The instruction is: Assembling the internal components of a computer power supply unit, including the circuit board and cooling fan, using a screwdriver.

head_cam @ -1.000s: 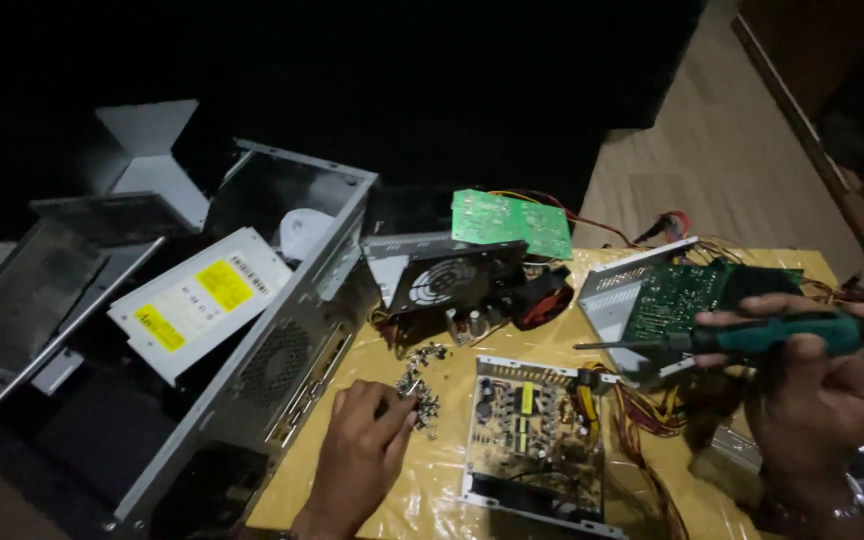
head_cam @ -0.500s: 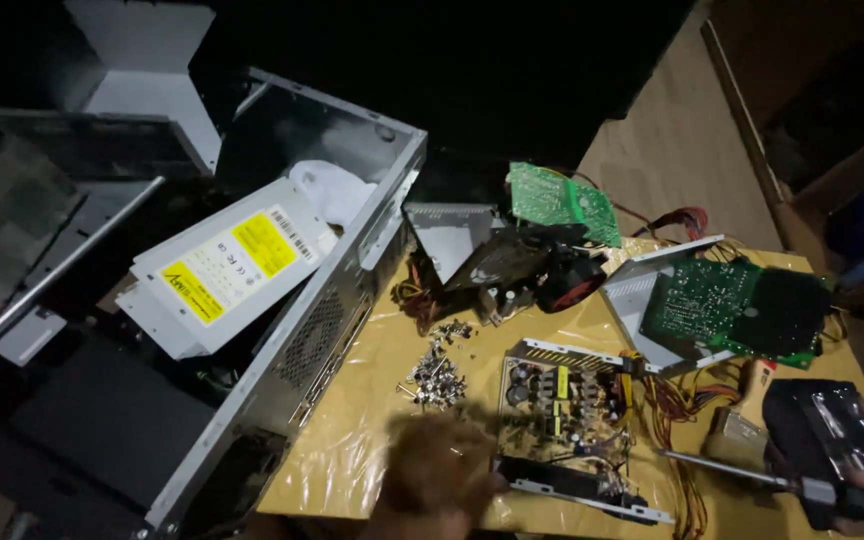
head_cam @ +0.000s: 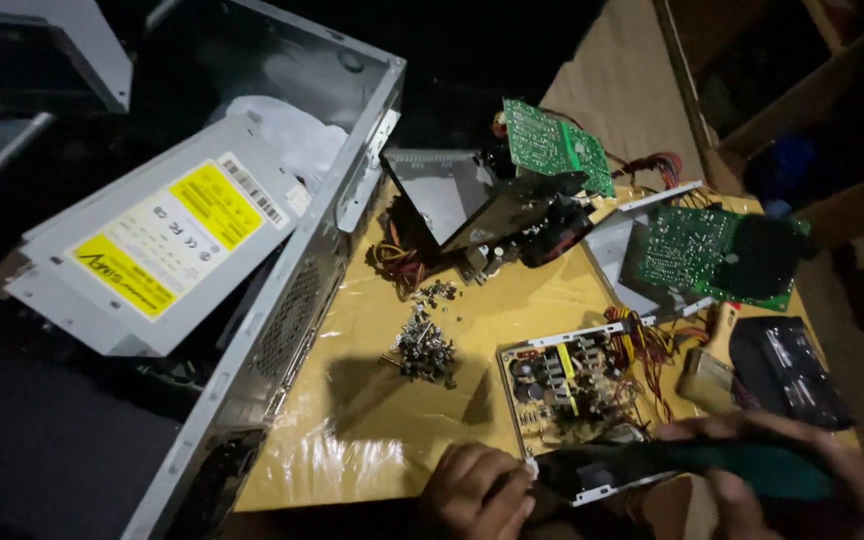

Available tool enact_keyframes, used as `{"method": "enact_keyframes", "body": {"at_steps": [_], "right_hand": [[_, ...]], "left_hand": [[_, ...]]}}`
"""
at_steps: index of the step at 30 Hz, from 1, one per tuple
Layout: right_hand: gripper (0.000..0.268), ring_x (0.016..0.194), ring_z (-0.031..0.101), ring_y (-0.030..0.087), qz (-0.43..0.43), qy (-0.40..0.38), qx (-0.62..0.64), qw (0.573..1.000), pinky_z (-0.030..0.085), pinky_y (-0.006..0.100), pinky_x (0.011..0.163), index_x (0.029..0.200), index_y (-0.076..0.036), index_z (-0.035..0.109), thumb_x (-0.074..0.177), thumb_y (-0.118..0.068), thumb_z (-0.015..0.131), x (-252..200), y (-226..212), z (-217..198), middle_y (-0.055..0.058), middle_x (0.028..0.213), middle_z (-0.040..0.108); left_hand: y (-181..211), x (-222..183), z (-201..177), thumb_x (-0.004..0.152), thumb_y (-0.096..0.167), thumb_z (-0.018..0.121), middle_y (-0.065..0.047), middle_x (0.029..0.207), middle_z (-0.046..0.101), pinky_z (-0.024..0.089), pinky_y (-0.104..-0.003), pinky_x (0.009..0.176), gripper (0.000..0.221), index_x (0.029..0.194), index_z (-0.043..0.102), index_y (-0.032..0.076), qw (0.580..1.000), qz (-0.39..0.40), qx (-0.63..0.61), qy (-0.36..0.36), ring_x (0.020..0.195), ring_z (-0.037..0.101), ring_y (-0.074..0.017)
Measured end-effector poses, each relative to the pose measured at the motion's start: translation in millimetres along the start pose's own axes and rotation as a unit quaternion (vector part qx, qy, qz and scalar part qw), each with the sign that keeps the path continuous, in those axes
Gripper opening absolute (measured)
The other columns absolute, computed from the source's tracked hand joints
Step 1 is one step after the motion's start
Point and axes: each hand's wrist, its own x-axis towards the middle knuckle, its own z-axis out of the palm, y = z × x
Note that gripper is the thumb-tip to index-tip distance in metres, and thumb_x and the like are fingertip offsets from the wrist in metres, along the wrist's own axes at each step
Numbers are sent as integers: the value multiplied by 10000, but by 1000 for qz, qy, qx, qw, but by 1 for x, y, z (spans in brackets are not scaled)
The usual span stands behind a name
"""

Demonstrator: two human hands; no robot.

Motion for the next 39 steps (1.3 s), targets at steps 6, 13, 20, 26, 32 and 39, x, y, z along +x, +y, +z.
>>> {"method": "enact_keyframes", "body": {"at_steps": [6,13,20,26,32,39], "right_hand": [[560,1231,605,376,116,62,-10,991,470,459,1164,1429,32,398,915,119,602,-22,-17,35,354,1304,581],[599,1146,654,374,98,21,-49,994,558,458,1051,1466,39,408,907,81,618,-21,-3,30,326,1302,600],[616,1154,675,343,106,55,-64,991,538,400,1069,1441,13,456,874,85,688,-29,7,38,300,1251,658],[666,1091,659,337,53,46,-155,986,539,382,977,1461,21,518,848,-9,777,-46,43,18,283,1290,654],[628,815,719,216,208,-76,-423,878,537,343,763,1118,-147,821,604,-495,914,-20,16,11,69,909,773],[591,1077,737,246,251,-158,-506,810,558,364,902,1106,-287,807,659,-671,770,-32,32,3,43,1061,792]], "left_hand": [[-2,13,-9,957,76,692,-166,903,596,492,-410,706,123,981,679,-43,996,50,72,-32,778,566,-308],[-7,12,-6,938,40,698,-182,889,604,480,-425,710,125,995,693,-70,994,61,75,-41,798,565,-312],[-10,5,4,910,58,773,-169,901,647,520,-443,730,148,998,692,-29,995,28,87,-34,793,599,-308],[-11,6,4,933,30,717,-176,899,640,522,-442,726,105,1002,672,-35,996,20,79,-32,785,606,-319],[-8,16,-1,913,-15,726,-194,897,663,522,-431,707,81,970,690,-60,997,15,64,-29,783,619,-320],[-5,19,-4,933,-25,721,-178,855,590,466,-431,672,84,905,659,-75,998,9,51,-33,726,532,-313]]}}
